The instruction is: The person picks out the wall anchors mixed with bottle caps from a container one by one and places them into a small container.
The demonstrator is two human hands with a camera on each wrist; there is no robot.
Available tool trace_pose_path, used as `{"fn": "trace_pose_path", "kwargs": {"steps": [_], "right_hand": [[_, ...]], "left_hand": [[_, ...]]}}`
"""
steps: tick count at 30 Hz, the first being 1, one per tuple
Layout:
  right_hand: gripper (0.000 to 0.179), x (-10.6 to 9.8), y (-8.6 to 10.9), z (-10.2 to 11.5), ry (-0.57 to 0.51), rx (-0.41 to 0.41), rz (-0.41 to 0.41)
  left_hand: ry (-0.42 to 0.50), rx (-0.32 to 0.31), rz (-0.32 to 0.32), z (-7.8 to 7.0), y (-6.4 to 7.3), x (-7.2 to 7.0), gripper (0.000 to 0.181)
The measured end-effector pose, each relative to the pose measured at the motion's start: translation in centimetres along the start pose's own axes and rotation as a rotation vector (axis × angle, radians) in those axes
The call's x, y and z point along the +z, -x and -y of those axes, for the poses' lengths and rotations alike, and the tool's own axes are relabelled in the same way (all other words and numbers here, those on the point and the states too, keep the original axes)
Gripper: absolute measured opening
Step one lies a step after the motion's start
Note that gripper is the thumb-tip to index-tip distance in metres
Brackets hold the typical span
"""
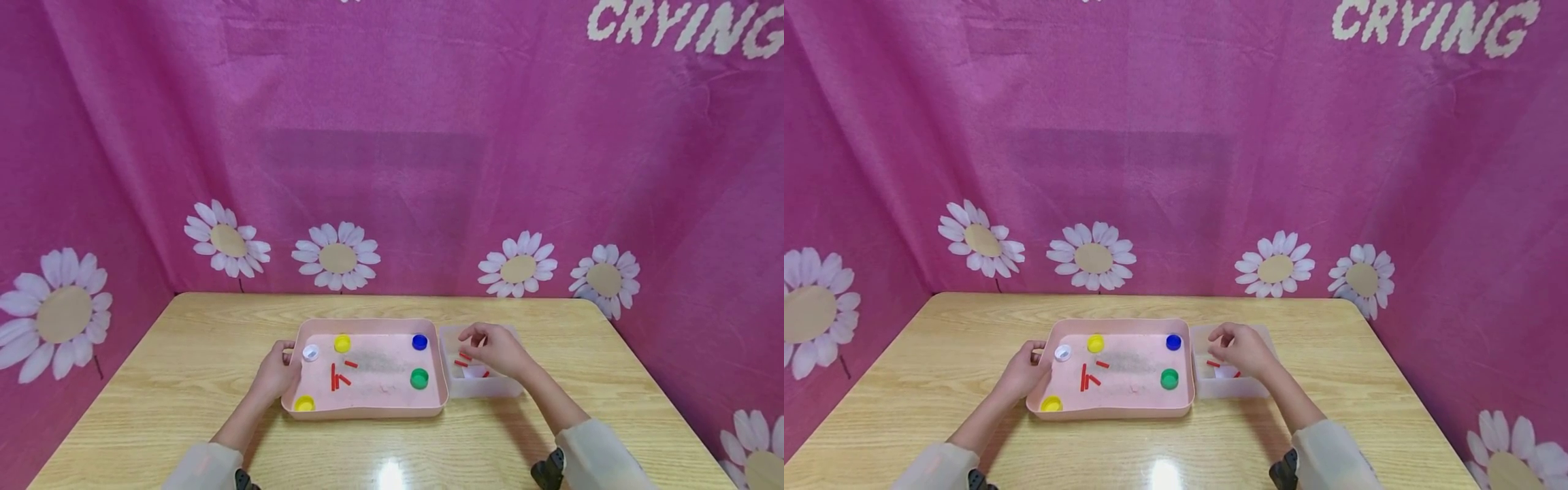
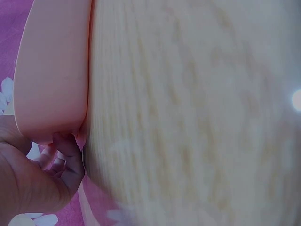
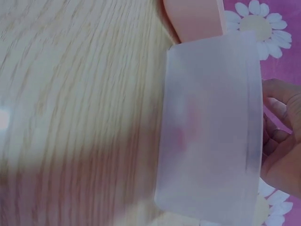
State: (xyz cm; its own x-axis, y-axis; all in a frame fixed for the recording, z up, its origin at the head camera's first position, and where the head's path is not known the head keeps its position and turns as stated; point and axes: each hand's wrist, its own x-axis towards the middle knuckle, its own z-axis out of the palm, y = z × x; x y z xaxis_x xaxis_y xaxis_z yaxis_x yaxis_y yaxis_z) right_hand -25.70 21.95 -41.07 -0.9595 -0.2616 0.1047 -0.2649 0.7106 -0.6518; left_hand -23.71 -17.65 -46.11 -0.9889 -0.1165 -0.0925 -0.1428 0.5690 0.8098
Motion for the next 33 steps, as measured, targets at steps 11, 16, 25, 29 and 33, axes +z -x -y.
{"fn": "trace_pose_path", "kwargs": {"steps": [11, 16, 25, 29, 33], "right_hand": [[0.018, 0.5, -0.1, 1.9, -0.053, 0.011, 0.022], [0.019, 0.7, -0.2, 2.7, -0.060, 0.009, 0.028], [0.020, 1.6, -0.7, 3.8, -0.062, -0.048, 0.057], [0.019, 2.0, -0.9, 4.3, -0.078, -0.068, 0.082], [0.020, 2.5, -1.1, 4.9, -0.077, -0.090, 0.097]], "left_hand": [[0.002, -0.006, 0.000, 0.2, 0.1, 0.1, 0.041], [0.016, 0.007, 0.002, 0.2, 0.1, 0.1, 0.041], [0.017, 0.009, -0.001, 0.0, 0.1, 0.0, 0.041], [0.009, 0.006, -0.003, 0.0, 0.1, -0.1, 0.041], [0.007, 0.003, 0.000, -0.1, 0.1, 0.0, 0.041]]}}
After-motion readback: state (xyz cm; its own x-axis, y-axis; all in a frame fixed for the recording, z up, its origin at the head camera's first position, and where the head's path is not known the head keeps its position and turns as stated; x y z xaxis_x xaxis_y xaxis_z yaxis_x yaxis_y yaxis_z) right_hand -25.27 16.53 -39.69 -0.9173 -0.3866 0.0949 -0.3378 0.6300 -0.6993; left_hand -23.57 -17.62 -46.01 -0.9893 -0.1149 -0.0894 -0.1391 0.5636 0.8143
